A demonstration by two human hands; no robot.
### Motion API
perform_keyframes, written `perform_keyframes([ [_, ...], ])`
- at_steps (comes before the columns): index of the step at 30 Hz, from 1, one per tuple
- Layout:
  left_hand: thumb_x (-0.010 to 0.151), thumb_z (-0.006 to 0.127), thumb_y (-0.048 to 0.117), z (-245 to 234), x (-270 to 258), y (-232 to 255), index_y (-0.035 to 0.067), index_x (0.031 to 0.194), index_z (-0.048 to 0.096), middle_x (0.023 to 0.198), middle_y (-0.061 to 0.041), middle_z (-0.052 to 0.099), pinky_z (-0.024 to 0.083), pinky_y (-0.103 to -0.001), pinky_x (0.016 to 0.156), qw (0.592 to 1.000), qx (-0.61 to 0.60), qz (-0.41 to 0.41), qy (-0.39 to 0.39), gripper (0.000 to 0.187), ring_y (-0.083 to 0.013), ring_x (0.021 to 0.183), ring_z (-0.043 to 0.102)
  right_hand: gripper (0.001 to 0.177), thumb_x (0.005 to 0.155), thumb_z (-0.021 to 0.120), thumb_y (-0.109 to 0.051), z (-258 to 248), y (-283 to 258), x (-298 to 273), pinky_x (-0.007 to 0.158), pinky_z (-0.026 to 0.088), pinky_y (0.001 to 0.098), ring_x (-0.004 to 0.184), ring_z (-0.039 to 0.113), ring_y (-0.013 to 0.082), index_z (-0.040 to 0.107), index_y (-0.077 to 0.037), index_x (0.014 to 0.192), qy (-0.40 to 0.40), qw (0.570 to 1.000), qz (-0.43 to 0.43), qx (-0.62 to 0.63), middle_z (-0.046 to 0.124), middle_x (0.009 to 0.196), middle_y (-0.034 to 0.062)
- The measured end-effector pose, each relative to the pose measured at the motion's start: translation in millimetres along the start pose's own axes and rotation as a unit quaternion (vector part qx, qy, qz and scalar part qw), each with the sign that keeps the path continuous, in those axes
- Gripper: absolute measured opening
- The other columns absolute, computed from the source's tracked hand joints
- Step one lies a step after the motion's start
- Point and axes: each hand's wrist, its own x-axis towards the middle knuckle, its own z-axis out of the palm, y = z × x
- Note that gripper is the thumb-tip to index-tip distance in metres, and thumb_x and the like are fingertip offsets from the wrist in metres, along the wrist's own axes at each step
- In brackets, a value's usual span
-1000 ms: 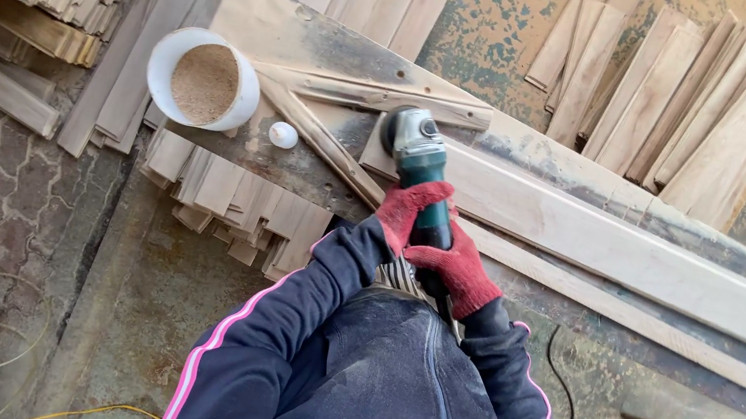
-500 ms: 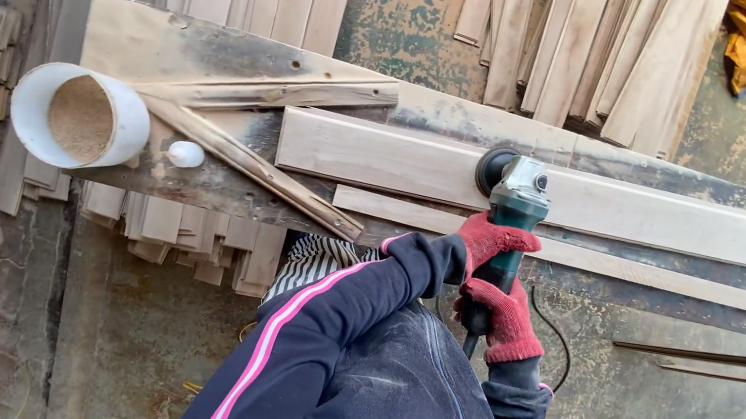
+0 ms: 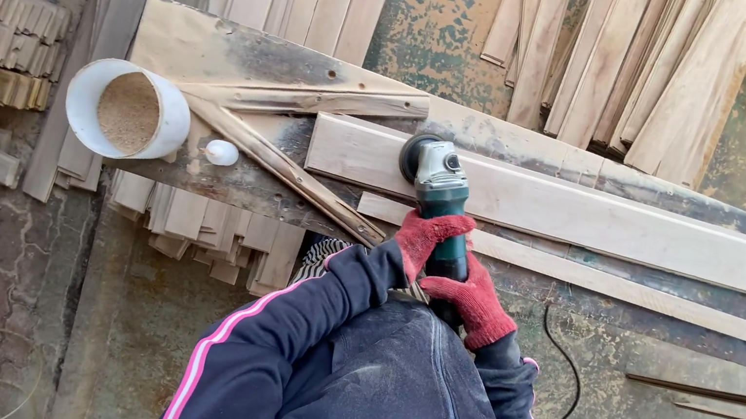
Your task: Sanding wooden planks using an angle grinder with a sanding disc.
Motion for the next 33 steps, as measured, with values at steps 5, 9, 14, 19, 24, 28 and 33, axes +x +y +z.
perform_keyframes([
  [5,0.065,0.094,0.001,23,10,-16,-0.006,0.097,0.064,0.065,-0.024,0.065,0.061,-0.056,0.046,0.993,-0.073,-0.016,-0.093,0.044,-0.0431,0.051,0.07,0.053,0.055,0.096,-0.007,-18,20,-9,0.058,0.058,0.0444,0.07,0.066,0.0296,0.068,-0.002,0.099,0.062,0.998,0.009,0.018,0.065,0.078,0.018],
  [9,0.059,0.094,0.002,28,-4,-2,-0.012,0.096,0.062,0.064,-0.022,0.063,0.059,-0.051,0.055,0.994,-0.045,-0.017,-0.096,0.05,-0.0384,0.058,0.072,0.051,0.055,0.096,-0.01,-8,5,-30,0.058,0.058,0.0426,0.069,0.066,0.0288,0.069,-0.002,0.097,0.084,0.996,0.01,0.018,0.065,0.077,0.0183],
  [14,0.062,0.093,-0.003,-10,18,-5,-0.009,0.096,0.065,0.062,-0.025,0.063,0.059,-0.056,0.043,0.992,-0.097,0.014,-0.084,0.044,-0.0423,0.05,0.069,0.054,0.054,0.097,-0.01,14,11,-13,0.059,0.057,0.0433,0.07,0.065,0.0293,0.069,-0.001,0.099,0.048,0.999,0.005,-0.014,0.065,0.078,0.0174],
  [19,0.062,0.097,0.006,-59,-7,44,-0.003,0.102,0.068,0.07,-0.022,0.068,0.064,-0.052,0.054,0.996,-0.076,0.043,-0.008,0.051,-0.0378,0.06,0.074,0.057,0.05,0.098,-0.01,70,-21,0,0.059,0.057,0.0404,0.07,0.065,0.0282,0.069,-0.003,0.099,-0.029,0.997,0.011,-0.069,0.063,0.078,0.0143],
  [24,0.059,0.101,0.013,-85,-6,66,0.0,0.109,0.068,0.076,-0.017,0.07,0.065,-0.052,0.061,0.992,-0.072,0.084,0.062,0.061,-0.0332,0.068,0.075,0.057,0.049,0.098,-0.01,109,-45,-8,0.059,0.058,0.0408,0.072,0.066,0.0277,0.07,-0.003,0.098,-0.087,0.988,-0.001,-0.123,0.062,0.078,0.0146],
  [28,0.059,0.1,0.009,-69,-12,65,-0.001,0.109,0.068,0.077,-0.019,0.07,0.065,-0.052,0.06,0.993,-0.084,0.061,0.059,0.06,-0.0331,0.068,0.074,0.055,0.051,0.096,-0.009,95,-32,1,0.054,0.059,0.0427,0.066,0.066,0.0307,0.069,-0.002,0.098,-0.061,0.994,0.019,-0.083,0.062,0.075,0.0174],
  [33,0.059,0.098,0.008,-39,-7,40,-0.006,0.105,0.066,0.074,-0.02,0.069,0.064,-0.046,0.059,0.998,-0.039,0.041,-0.021,0.058,-0.0348,0.067,0.074,0.052,0.054,0.094,-0.006,50,-5,-11,0.055,0.059,0.0477,0.067,0.067,0.0349,0.067,0.001,0.098,0.003,0.998,0.042,-0.037,0.063,0.077,0.0213],
])
